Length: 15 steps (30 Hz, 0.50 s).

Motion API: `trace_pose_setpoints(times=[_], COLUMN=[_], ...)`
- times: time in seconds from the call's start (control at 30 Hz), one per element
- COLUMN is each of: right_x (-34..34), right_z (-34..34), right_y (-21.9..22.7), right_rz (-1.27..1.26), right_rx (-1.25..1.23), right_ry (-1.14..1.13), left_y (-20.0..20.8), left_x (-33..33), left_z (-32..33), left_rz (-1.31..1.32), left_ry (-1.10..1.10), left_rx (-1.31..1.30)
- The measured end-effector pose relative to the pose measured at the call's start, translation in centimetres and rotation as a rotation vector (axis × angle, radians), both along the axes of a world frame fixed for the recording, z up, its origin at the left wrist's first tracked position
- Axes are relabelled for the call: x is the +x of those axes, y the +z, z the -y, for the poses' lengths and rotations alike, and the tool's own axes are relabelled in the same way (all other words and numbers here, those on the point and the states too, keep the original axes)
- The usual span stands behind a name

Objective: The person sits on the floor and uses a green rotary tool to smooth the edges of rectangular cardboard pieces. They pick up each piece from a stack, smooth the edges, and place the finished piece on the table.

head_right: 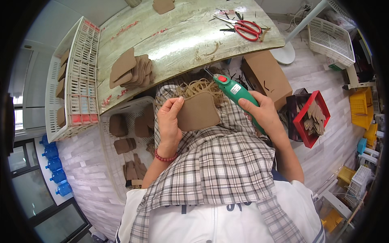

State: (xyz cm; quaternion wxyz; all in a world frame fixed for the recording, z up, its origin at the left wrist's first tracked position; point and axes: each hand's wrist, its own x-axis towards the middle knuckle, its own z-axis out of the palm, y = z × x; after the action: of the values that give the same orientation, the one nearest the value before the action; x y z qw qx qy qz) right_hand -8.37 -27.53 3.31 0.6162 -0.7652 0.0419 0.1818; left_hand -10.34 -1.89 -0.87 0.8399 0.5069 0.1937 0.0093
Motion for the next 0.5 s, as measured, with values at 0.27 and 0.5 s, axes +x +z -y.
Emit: trace_pose_setpoints(times=[0.27,0.5], right_x=[0.0,0.0], right_z=[0.1,0.1], right_y=[-0.2,-0.4], right_rz=[-0.020,-0.028], right_rx=[-0.004,0.004], right_ry=[-0.011,-0.019], left_y=[-0.4,-1.1], left_x=[0.1,0.0], left_z=[0.3,0.2], left_rz=[-0.051,-0.079], left_ry=[0.006,0.009], left_rx=[-0.073,-0.131])
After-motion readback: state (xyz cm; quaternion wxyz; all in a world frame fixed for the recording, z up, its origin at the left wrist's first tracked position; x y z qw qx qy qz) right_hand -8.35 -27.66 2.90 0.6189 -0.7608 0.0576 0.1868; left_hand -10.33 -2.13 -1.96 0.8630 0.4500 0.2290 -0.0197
